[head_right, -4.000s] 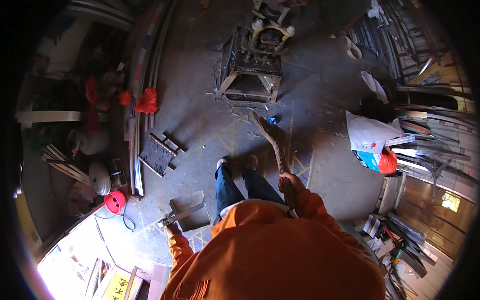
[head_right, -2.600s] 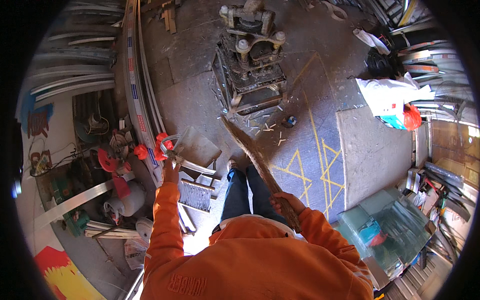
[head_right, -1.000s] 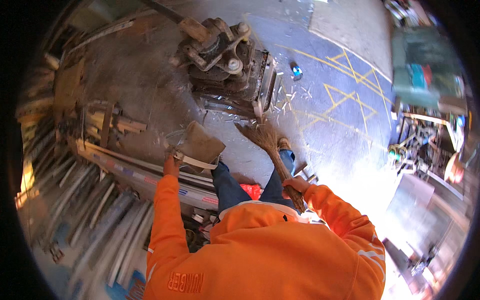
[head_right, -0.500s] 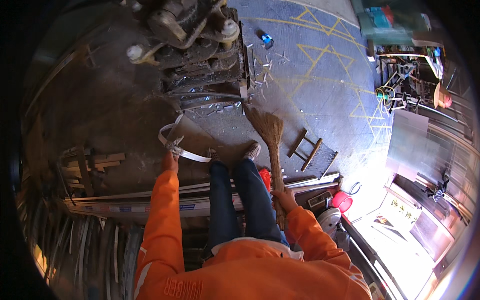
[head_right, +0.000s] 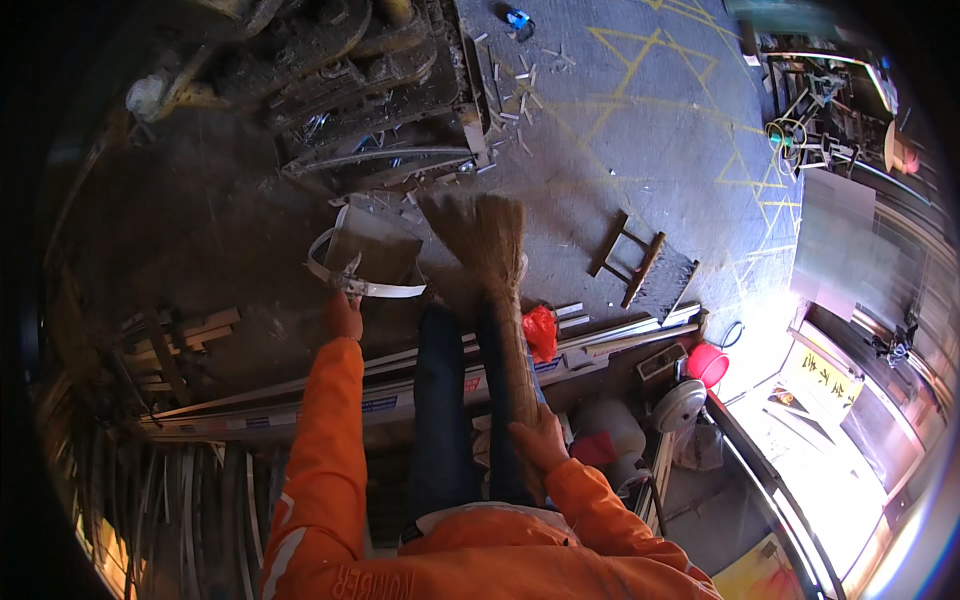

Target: The person sweeps debris from a cluttered workshop floor using a traditional straw broom and a dustpan. They gather small metal scraps and dust into the dustpan, move around the workspace to collect scattered debris, and then walk toward the doorway while holding the dustpan and broom.

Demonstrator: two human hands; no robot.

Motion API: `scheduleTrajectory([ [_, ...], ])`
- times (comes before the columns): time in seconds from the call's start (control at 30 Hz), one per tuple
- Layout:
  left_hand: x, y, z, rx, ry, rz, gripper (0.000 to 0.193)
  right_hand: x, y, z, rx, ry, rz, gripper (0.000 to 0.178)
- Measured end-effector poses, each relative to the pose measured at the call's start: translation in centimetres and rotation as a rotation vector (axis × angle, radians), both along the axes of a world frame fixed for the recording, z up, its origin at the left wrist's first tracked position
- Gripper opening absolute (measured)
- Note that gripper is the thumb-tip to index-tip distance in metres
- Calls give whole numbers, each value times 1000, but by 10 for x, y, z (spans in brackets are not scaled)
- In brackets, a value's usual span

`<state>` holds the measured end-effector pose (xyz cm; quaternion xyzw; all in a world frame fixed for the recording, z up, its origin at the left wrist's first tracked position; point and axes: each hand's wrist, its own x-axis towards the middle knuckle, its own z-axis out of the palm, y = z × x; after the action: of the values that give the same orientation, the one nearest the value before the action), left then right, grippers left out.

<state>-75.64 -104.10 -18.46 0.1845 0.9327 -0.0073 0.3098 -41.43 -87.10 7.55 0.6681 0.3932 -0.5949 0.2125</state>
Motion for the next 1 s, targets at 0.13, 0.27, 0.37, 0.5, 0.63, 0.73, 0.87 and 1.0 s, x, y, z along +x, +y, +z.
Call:
scheduleTrajectory([
  [0.13, 13, -19, -6, 232, 140, 43, 35, 2, 4, -17, 81, 81, -48, 47],
  [0.27, 21, 2, 1, 270, 138, 103, 34, -3, -7, -72, 237, 1, 250, 52],
  [0.37, 21, 5, -5, 179, 135, 74, 30, 2, -27, -77, 194, -57, 433, 54],
  [0.5, 25, 6, -3, 122, 105, 38, 29, 5, -18, -28, 33, 29, 315, 52],
  [0.63, 24, -6, -9, 131, 64, 70, 33, -3, -15, -9, -28, 164, -18, 52],
  [0.73, 23, -19, -13, 290, 157, 70, 31, -33, -14, -52, -23, 123, -117, 54],
  [0.87, 22, 4, 7, 197, 67, 105, 30, -61, -24, -79, 106, -49, 263, 53],
  [1.0, 15, 0, 8, 92, -12, 170, 28, -20, -31, -64, 91, 29, 422, 50],
])
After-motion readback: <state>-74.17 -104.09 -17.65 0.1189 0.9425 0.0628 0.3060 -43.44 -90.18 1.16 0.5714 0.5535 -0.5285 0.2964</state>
